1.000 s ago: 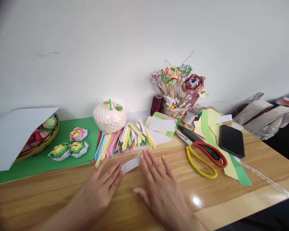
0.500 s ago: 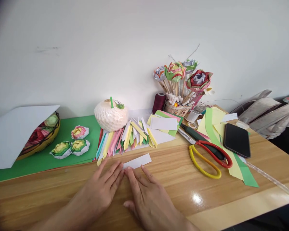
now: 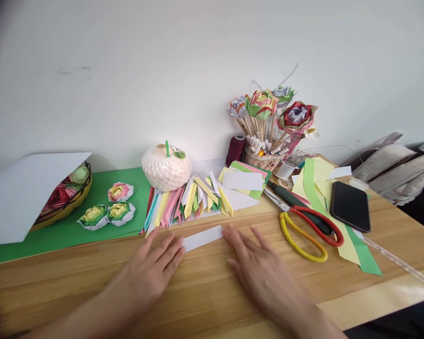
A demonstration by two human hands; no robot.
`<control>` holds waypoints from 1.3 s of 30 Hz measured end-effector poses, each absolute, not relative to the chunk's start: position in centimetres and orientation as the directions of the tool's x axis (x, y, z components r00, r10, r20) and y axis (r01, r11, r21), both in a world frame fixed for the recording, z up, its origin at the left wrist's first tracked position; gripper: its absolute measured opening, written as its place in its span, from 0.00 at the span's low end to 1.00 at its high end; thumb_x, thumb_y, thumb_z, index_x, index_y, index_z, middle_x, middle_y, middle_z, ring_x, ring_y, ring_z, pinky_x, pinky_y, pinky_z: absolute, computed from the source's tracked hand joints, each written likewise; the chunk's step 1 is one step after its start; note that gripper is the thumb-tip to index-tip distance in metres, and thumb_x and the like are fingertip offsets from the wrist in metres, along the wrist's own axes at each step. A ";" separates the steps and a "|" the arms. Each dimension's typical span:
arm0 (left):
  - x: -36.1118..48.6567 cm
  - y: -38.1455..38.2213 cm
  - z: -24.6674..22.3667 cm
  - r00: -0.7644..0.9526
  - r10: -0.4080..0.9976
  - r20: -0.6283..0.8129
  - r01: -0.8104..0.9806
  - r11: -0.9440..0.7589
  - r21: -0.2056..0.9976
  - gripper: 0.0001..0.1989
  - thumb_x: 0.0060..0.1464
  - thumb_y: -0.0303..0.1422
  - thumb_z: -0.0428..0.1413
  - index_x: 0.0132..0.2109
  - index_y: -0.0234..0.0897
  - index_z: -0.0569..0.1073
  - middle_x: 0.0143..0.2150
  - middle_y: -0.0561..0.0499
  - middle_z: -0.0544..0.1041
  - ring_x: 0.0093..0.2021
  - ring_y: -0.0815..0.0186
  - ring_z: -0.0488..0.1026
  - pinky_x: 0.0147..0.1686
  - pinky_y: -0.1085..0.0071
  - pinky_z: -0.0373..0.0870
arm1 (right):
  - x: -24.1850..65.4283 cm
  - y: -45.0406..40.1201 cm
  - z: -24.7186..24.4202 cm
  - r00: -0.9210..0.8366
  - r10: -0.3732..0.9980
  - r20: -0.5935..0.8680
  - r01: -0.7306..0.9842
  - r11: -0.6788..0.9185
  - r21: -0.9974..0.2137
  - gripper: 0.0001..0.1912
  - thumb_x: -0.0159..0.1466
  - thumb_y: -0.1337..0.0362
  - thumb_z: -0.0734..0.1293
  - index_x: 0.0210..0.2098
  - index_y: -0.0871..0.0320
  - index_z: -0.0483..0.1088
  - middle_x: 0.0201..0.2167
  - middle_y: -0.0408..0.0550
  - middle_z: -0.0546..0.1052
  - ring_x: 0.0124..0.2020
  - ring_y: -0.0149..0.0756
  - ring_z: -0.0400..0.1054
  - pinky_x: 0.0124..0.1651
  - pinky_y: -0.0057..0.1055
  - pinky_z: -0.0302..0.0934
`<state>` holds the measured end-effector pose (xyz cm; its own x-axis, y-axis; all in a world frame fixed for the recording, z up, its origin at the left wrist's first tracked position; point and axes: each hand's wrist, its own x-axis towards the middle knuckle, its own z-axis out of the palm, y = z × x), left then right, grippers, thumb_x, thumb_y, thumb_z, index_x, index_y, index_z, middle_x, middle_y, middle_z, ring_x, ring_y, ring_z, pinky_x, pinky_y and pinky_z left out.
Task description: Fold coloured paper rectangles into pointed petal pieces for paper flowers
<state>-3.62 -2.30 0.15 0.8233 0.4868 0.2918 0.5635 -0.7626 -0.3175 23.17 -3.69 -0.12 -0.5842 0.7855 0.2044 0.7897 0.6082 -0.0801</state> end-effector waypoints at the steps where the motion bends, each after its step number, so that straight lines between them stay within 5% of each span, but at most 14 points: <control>1: -3.8 -2.1 0.2 0.827 0.481 0.291 0.557 -0.772 -0.308 0.13 0.59 0.28 0.49 0.47 0.30 0.74 0.49 0.42 0.76 0.48 0.52 0.72 0.53 0.47 0.52 | 23.5 -3.6 -0.1 -0.575 0.791 0.207 0.799 0.598 -0.065 0.31 0.68 0.68 0.54 0.67 0.62 0.35 0.57 0.54 0.67 0.58 0.43 0.61 0.62 0.57 0.49; 5: -4.3 -1.7 0.3 0.838 0.475 0.268 0.539 -0.799 -0.268 0.12 0.61 0.30 0.48 0.47 0.34 0.74 0.49 0.44 0.76 0.49 0.53 0.71 0.52 0.50 0.52 | 23.9 -3.4 0.2 -0.556 0.801 0.223 0.806 0.584 -0.091 0.25 0.67 0.66 0.56 0.63 0.59 0.50 0.55 0.53 0.69 0.57 0.43 0.62 0.62 0.55 0.49; 12: -4.2 -1.7 0.5 0.865 0.468 0.182 0.500 -0.832 -0.239 0.16 0.64 0.32 0.44 0.50 0.32 0.72 0.51 0.40 0.74 0.53 0.53 0.68 0.52 0.49 0.57 | 20.9 -2.3 0.0 -0.365 0.886 0.286 0.835 0.447 -0.321 0.13 0.63 0.64 0.63 0.47 0.58 0.66 0.55 0.58 0.67 0.56 0.47 0.61 0.53 0.46 0.62; 14: -4.1 -1.7 0.9 0.854 0.486 0.186 0.518 -0.830 -0.207 0.16 0.63 0.33 0.44 0.49 0.33 0.73 0.52 0.41 0.74 0.53 0.52 0.68 0.51 0.50 0.60 | 20.3 -2.0 -0.1 -0.320 0.905 0.281 0.811 0.415 -0.412 0.04 0.61 0.68 0.63 0.37 0.57 0.67 0.52 0.54 0.69 0.53 0.44 0.64 0.50 0.42 0.64; 17: -4.0 -1.7 1.5 0.791 0.531 0.305 0.591 -0.791 -0.156 0.14 0.59 0.29 0.47 0.47 0.34 0.74 0.55 0.42 0.71 0.54 0.50 0.67 0.49 0.52 0.64 | 19.9 -2.0 0.1 -0.245 0.944 0.219 0.813 0.324 -0.484 0.06 0.62 0.70 0.61 0.29 0.55 0.65 0.40 0.48 0.74 0.42 0.38 0.70 0.40 0.35 0.67; 19: -3.9 -1.8 1.6 0.745 0.545 0.384 0.628 -0.768 -0.129 0.15 0.56 0.24 0.47 0.46 0.31 0.74 0.51 0.40 0.73 0.50 0.52 0.69 0.46 0.56 0.67 | 19.7 -2.2 0.3 -0.202 0.961 0.186 0.837 0.268 -0.477 0.06 0.63 0.69 0.61 0.30 0.56 0.66 0.32 0.46 0.74 0.34 0.38 0.70 0.34 0.35 0.66; 21: -3.8 -2.1 1.7 0.723 0.572 0.388 0.647 -0.757 -0.090 0.14 0.55 0.21 0.46 0.44 0.29 0.74 0.40 0.41 0.77 0.41 0.55 0.72 0.38 0.62 0.70 | 19.6 -2.5 0.5 -0.188 0.961 0.205 0.862 0.261 -0.434 0.04 0.62 0.66 0.64 0.38 0.57 0.67 0.35 0.49 0.74 0.35 0.41 0.70 0.35 0.39 0.66; 24: -3.4 -2.5 2.1 0.707 0.667 0.234 0.680 -0.732 0.030 0.12 0.57 0.22 0.46 0.38 0.33 0.74 0.28 0.48 0.76 0.30 0.59 0.73 0.25 0.69 0.67 | 19.2 -3.0 0.7 -0.254 0.932 0.260 0.879 0.334 -0.341 0.20 0.55 0.63 0.71 0.45 0.57 0.65 0.45 0.53 0.72 0.46 0.48 0.66 0.44 0.45 0.65; 27: -2.9 -2.8 3.2 0.674 0.739 -0.006 0.726 -0.661 0.188 0.14 0.59 0.24 0.44 0.33 0.36 0.74 0.28 0.50 0.76 0.29 0.61 0.74 0.26 0.70 0.65 | 18.7 -3.6 0.6 -0.275 0.931 0.241 0.882 0.344 -0.322 0.09 0.56 0.64 0.70 0.34 0.56 0.66 0.38 0.48 0.73 0.39 0.42 0.68 0.38 0.38 0.66; 30: -2.4 -3.0 4.2 0.633 0.759 -0.152 0.747 -0.546 0.380 0.15 0.61 0.27 0.45 0.31 0.37 0.74 0.31 0.51 0.78 0.32 0.62 0.75 0.30 0.71 0.65 | 18.1 -4.3 0.3 -0.208 0.945 0.253 0.895 0.288 -0.340 0.08 0.60 0.66 0.66 0.27 0.55 0.62 0.29 0.44 0.71 0.29 0.36 0.68 0.28 0.31 0.64; 34: -2.3 -3.0 4.4 0.580 0.794 -0.184 0.646 -0.309 0.698 0.14 0.62 0.35 0.45 0.41 0.40 0.75 0.36 0.51 0.79 0.37 0.61 0.75 0.37 0.68 0.67 | 16.9 -5.5 0.8 -0.316 0.909 0.271 0.811 0.407 -0.420 0.01 0.63 0.68 0.62 0.34 0.56 0.65 0.34 0.47 0.73 0.32 0.36 0.70 0.33 0.31 0.65; 39: -2.5 -2.1 2.6 0.494 0.848 -0.190 0.424 -0.044 0.905 0.25 0.58 0.37 0.52 0.61 0.39 0.61 0.49 0.48 0.76 0.47 0.61 0.73 0.48 0.66 0.67 | 15.6 -6.0 2.8 -0.594 0.781 0.195 0.603 0.592 -0.535 0.13 0.60 0.69 0.65 0.45 0.57 0.67 0.45 0.51 0.73 0.45 0.38 0.68 0.46 0.31 0.65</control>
